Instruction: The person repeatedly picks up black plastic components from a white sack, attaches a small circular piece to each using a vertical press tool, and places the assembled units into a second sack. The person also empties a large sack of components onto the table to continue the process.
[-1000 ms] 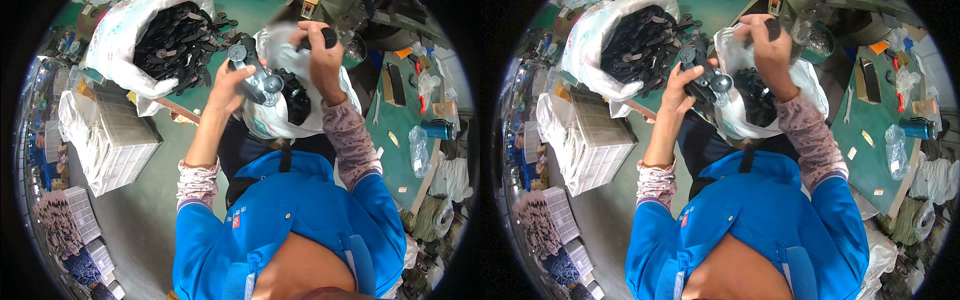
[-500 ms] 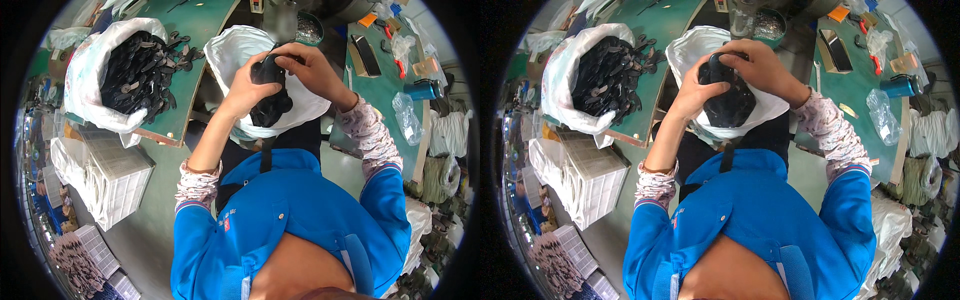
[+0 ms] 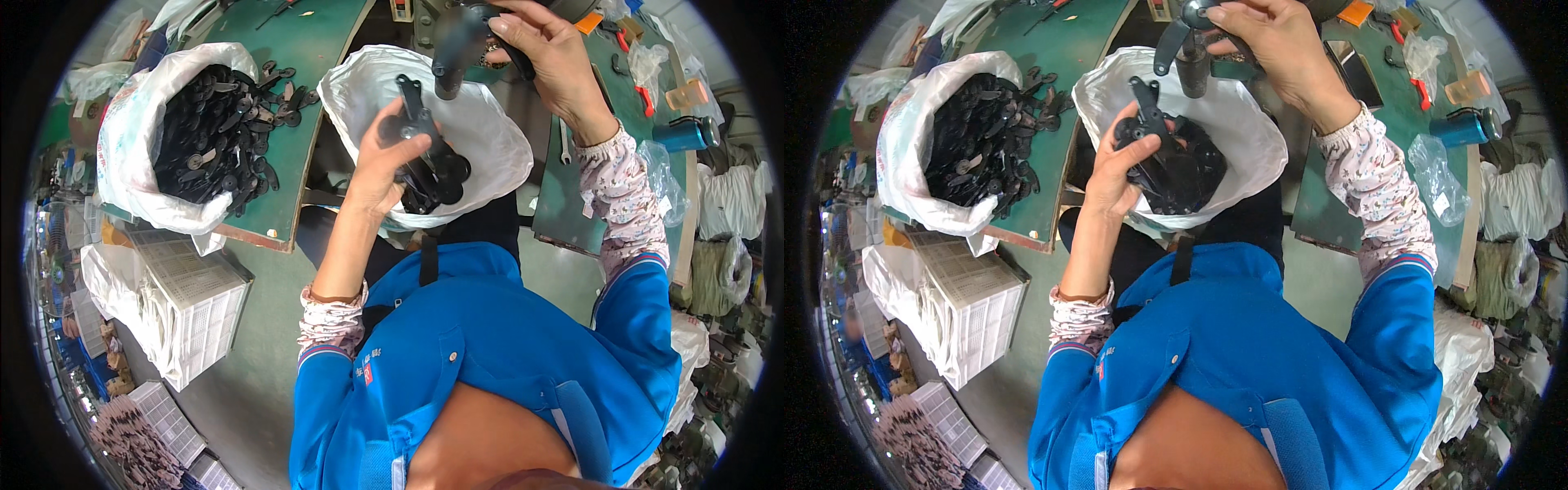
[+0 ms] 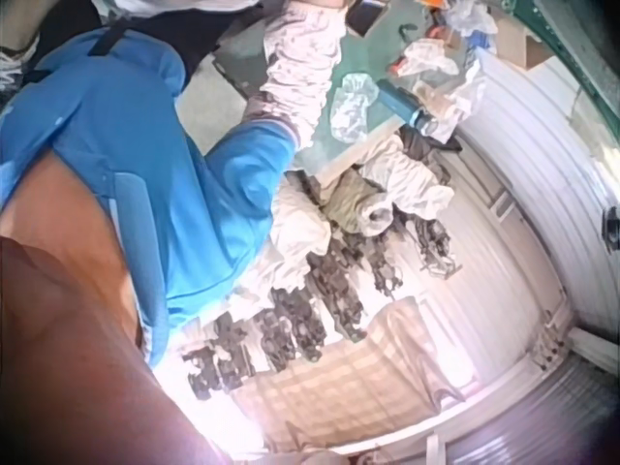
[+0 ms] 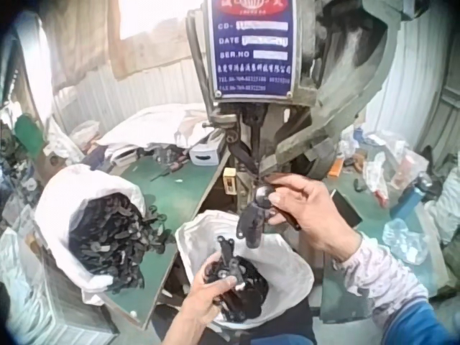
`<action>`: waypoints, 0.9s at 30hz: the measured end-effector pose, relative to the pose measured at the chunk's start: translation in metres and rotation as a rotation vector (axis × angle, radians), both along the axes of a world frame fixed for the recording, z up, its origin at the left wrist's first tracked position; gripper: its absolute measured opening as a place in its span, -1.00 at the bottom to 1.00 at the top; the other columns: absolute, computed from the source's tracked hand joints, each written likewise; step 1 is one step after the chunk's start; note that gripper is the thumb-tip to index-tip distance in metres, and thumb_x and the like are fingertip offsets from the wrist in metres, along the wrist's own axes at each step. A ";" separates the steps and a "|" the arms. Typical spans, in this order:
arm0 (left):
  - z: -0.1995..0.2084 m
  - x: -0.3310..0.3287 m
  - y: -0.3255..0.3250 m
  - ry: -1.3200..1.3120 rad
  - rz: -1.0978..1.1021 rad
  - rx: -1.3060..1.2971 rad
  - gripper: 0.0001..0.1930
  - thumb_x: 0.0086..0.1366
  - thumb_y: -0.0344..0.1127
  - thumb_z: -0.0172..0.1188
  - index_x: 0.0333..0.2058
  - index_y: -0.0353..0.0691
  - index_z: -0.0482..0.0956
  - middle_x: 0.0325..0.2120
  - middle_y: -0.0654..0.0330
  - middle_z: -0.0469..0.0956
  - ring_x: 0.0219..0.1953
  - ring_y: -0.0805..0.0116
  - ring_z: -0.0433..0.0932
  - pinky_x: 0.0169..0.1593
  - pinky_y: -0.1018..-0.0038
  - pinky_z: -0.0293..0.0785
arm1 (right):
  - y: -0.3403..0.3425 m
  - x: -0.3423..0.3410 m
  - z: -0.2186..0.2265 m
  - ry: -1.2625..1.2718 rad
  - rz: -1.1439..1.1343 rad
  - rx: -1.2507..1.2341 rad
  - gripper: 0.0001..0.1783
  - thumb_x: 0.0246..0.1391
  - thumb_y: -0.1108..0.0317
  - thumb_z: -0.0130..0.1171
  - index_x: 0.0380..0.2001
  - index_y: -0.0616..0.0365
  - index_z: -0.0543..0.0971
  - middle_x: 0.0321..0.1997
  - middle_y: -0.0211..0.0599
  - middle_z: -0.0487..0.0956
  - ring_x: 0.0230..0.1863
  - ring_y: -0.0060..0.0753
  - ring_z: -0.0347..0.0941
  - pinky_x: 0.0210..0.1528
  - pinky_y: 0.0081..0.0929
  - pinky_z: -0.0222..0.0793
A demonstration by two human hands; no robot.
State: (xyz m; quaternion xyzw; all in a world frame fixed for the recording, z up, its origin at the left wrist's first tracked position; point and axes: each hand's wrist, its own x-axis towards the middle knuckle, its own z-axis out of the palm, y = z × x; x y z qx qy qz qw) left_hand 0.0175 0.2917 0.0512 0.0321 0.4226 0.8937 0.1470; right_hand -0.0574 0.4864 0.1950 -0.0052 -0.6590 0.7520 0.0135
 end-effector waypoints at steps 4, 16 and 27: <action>0.003 -0.008 0.004 -0.075 0.086 0.090 -0.36 0.09 -0.53 0.29 0.15 -0.33 0.23 -0.23 0.08 0.53 -0.19 0.30 0.56 -0.06 0.34 0.54 | 0.008 -0.015 -0.006 0.102 0.108 0.172 -0.75 0.19 0.38 0.08 -0.17 0.36 0.52 -0.44 -0.28 0.59 -0.63 -0.59 0.44 -0.58 -0.68 0.39; -0.002 -0.017 0.014 -0.016 0.344 0.142 -0.37 0.14 -0.55 0.25 0.17 -0.27 0.20 -0.17 0.16 0.47 -0.19 0.36 0.52 -0.09 0.39 0.54 | 0.016 0.048 -0.100 0.061 0.324 0.309 -0.54 0.00 0.09 0.32 -0.19 0.24 0.51 -0.29 -0.30 0.58 -0.39 -0.49 0.54 -0.45 -0.58 0.41; 0.001 -0.006 0.023 -0.038 0.369 0.159 -0.41 0.23 -0.50 0.18 0.20 -0.23 0.15 -0.17 0.06 0.50 -0.19 0.30 0.55 -0.11 0.33 0.57 | 0.011 0.054 -0.124 0.204 0.237 0.002 -0.80 0.01 0.51 0.22 -0.25 0.20 0.51 -0.17 -0.28 0.59 -0.12 -0.51 0.48 -0.07 -0.54 0.41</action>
